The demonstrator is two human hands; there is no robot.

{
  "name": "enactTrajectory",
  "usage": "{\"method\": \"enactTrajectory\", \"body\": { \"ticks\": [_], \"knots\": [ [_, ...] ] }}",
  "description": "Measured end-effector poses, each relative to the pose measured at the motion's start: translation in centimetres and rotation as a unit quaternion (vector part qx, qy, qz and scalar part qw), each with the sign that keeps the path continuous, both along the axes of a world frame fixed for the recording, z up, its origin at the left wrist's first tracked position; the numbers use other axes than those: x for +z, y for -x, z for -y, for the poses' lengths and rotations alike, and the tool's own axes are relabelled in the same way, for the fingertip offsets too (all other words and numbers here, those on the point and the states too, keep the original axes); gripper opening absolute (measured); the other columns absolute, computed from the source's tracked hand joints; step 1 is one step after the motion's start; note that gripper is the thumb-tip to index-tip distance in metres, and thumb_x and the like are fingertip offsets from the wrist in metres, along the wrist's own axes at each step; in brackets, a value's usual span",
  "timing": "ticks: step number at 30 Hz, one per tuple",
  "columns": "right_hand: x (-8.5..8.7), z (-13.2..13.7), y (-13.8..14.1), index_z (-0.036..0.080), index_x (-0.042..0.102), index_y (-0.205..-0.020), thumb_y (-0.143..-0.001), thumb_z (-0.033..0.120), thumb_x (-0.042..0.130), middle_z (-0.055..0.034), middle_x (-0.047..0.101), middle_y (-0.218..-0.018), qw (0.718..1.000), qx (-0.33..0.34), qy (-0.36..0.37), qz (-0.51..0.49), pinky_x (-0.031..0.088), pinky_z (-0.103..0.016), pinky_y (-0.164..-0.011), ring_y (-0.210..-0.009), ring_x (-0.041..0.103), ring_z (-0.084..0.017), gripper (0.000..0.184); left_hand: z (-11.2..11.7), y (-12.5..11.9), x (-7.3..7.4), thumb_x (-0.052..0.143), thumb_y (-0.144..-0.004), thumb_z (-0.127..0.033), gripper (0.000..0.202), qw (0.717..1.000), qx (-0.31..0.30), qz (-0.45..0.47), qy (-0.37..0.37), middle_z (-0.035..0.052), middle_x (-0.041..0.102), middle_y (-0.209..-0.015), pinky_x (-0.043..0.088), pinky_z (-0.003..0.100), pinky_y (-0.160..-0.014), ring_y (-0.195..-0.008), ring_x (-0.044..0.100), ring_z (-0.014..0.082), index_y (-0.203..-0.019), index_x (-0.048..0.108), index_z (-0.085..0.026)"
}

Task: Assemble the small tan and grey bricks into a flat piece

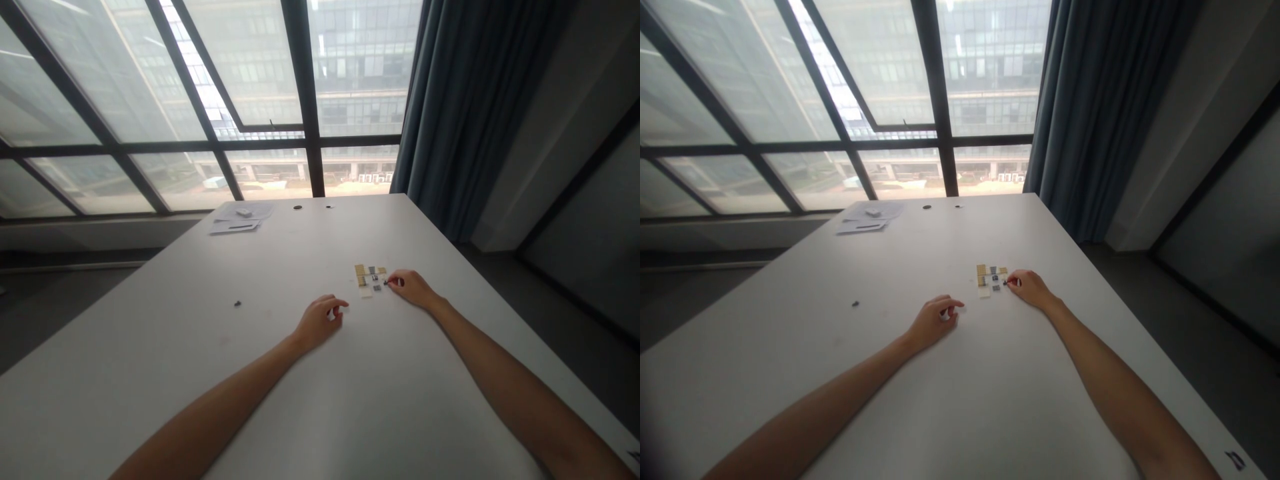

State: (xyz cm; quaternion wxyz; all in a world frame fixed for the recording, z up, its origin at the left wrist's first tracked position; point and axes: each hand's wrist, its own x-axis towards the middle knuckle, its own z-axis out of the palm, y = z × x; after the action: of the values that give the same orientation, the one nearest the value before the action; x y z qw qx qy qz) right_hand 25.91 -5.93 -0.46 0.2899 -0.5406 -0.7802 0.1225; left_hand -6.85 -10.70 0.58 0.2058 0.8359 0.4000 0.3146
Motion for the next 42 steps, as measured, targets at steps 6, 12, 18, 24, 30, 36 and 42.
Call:
{"method": "enactTrajectory", "body": {
  "ticks": [6,12,18,24,30,36,42],
  "knots": [
    [-0.1,-0.1,0.0,0.018,0.076,-0.088,-0.084,0.025,0.061,-0.0038,0.072,-0.08,1.0,0.004,0.002,-0.006,0.043,-0.027,-0.066,-0.069,0.059,-0.016,0.016,-0.1,0.1,-0.4,0.058,-0.076,-0.008,0.034,1.0,-0.002,-0.001,-0.003,0.0001,0.063,-0.078,0.043,0.023,-0.068,-0.068,0.052,0.0115,-0.101,0.075,-0.021],
    [0.2,0.0,0.1,0.017,0.076,-0.087,-0.084,0.025,0.061,-0.004,0.071,-0.08,1.0,0.003,0.006,-0.003,0.043,-0.027,-0.067,-0.07,0.059,-0.016,0.017,0.0,0.1,0.0,0.06,-0.077,-0.01,0.029,1.0,-0.005,-0.002,-0.005,0.0006,0.063,-0.079,0.044,0.024,-0.071,-0.072,0.054,0.0124,-0.1,0.074,-0.021],
    [0.6,0.2,0.3,0.016,0.076,-0.084,-0.084,0.025,0.06,-0.0043,0.071,-0.078,1.0,0.007,0.004,-0.01,0.043,-0.027,-0.065,-0.068,0.058,-0.016,0.018,0.1,0.2,0.3,0.065,-0.079,-0.016,0.025,1.0,-0.008,-0.012,-0.002,0.001,0.064,-0.08,0.045,0.025,-0.073,-0.074,0.055,0.0137,-0.101,0.074,-0.022],
    [0.7,0.3,0.4,0.016,0.076,-0.085,-0.084,0.025,0.061,-0.0048,0.071,-0.079,1.0,0.008,0.005,-0.016,0.044,-0.027,-0.065,-0.069,0.059,-0.016,0.018,0.0,0.2,0.1,0.066,-0.08,-0.018,0.023,1.0,-0.01,-0.007,-0.007,0.001,0.064,-0.08,0.045,0.026,-0.073,-0.074,0.055,0.0137,-0.101,0.074,-0.022],
    [1.0,0.3,0.4,0.016,0.076,-0.085,-0.083,0.024,0.061,-0.0056,0.072,-0.08,1.0,0.008,0.007,-0.023,0.044,-0.027,-0.066,-0.069,0.059,-0.016,0.017,0.0,0.3,0.0,0.066,-0.079,-0.017,0.023,1.0,-0.013,-0.007,-0.008,0.0005,0.064,-0.08,0.044,0.025,-0.072,-0.074,0.054,0.0134,-0.101,0.073,-0.022],
    [0.6,0.3,0.3,0.016,0.075,-0.08,-0.087,0.03,0.057,-0.0048,0.07,-0.075,0.999,-0.004,-0.002,-0.036,0.042,-0.027,-0.064,-0.067,0.057,-0.017,0.024,0.0,0.2,0.2,0.064,-0.081,-0.018,0.022,1.0,-0.015,-0.008,-0.004,0.0008,0.064,-0.08,0.044,0.025,-0.072,-0.074,0.054,0.0134,-0.101,0.074,-0.022],
    [1.0,0.3,0.6,0.017,0.067,-0.067,-0.088,0.032,0.053,-0.0032,0.064,-0.064,0.981,-0.129,-0.095,-0.109,0.039,-0.028,-0.061,-0.062,0.053,-0.017,0.029,0.0,0.1,0.3,0.053,-0.09,-0.021,0.023,1.0,-0.001,0.0,-0.006,0.0027,0.065,-0.08,0.044,0.026,-0.071,-0.074,0.055,0.0137,-0.101,0.074,-0.02]
  ]
}}
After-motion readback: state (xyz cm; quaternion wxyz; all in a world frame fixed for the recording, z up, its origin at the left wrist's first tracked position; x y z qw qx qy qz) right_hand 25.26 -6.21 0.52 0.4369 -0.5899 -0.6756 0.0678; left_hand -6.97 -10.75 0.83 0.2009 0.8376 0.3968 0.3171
